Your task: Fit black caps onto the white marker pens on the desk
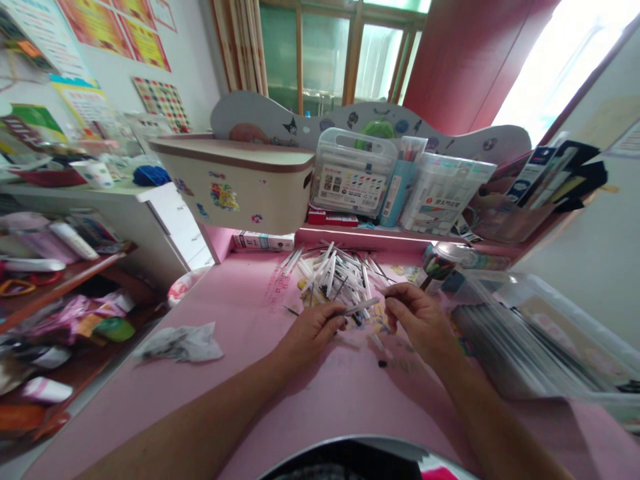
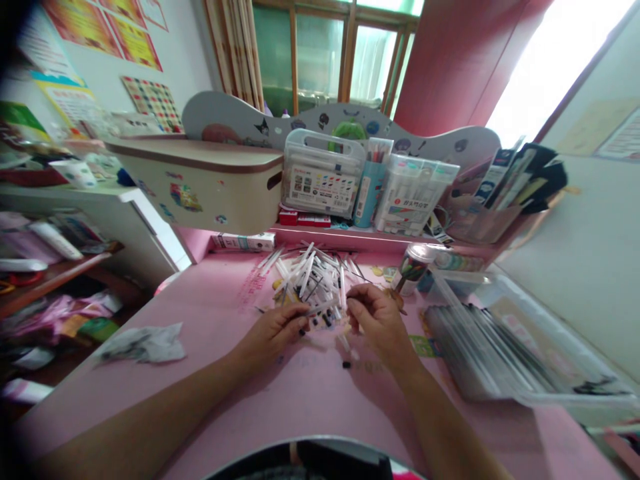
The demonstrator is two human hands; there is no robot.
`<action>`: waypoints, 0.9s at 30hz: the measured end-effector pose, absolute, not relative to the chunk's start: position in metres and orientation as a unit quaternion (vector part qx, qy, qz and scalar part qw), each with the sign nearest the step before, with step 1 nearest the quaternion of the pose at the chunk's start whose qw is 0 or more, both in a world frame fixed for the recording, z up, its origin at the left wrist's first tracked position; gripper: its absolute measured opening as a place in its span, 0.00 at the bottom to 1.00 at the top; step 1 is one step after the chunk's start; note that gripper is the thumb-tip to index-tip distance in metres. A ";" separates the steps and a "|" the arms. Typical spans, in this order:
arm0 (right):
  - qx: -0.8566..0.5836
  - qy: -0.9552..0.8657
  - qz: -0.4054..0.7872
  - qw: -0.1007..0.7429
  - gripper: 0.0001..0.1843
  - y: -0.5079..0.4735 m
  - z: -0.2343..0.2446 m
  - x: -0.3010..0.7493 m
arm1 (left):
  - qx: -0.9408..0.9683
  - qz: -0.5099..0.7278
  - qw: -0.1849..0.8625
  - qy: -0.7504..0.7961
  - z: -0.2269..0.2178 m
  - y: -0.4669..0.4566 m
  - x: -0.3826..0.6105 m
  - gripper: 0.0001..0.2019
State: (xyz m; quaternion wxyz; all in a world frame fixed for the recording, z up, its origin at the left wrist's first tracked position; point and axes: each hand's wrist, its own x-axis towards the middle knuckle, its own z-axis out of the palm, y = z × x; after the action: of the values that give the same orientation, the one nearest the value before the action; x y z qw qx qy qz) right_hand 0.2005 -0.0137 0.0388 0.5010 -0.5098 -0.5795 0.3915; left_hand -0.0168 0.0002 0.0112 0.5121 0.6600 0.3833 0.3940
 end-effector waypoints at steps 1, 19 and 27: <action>-0.503 -0.572 0.384 0.522 0.09 -0.014 0.040 0.202 | 0.666 0.390 0.505 0.387 0.012 0.000 -0.017 0.10; -0.468 -0.668 0.250 0.522 0.10 -0.019 0.040 0.198 | 0.750 0.307 0.419 0.409 0.021 0.000 -0.017 0.13; -0.481 -0.658 0.230 0.532 0.07 -0.017 0.038 0.198 | 0.748 0.311 0.408 0.421 0.018 0.001 -0.018 0.13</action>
State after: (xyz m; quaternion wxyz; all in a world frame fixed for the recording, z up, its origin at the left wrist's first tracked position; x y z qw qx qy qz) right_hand 0.1977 -0.0175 0.0377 0.5317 -0.4814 -0.6576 0.2303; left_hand -0.0182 0.0005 0.0178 0.4078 0.7477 0.4215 0.3115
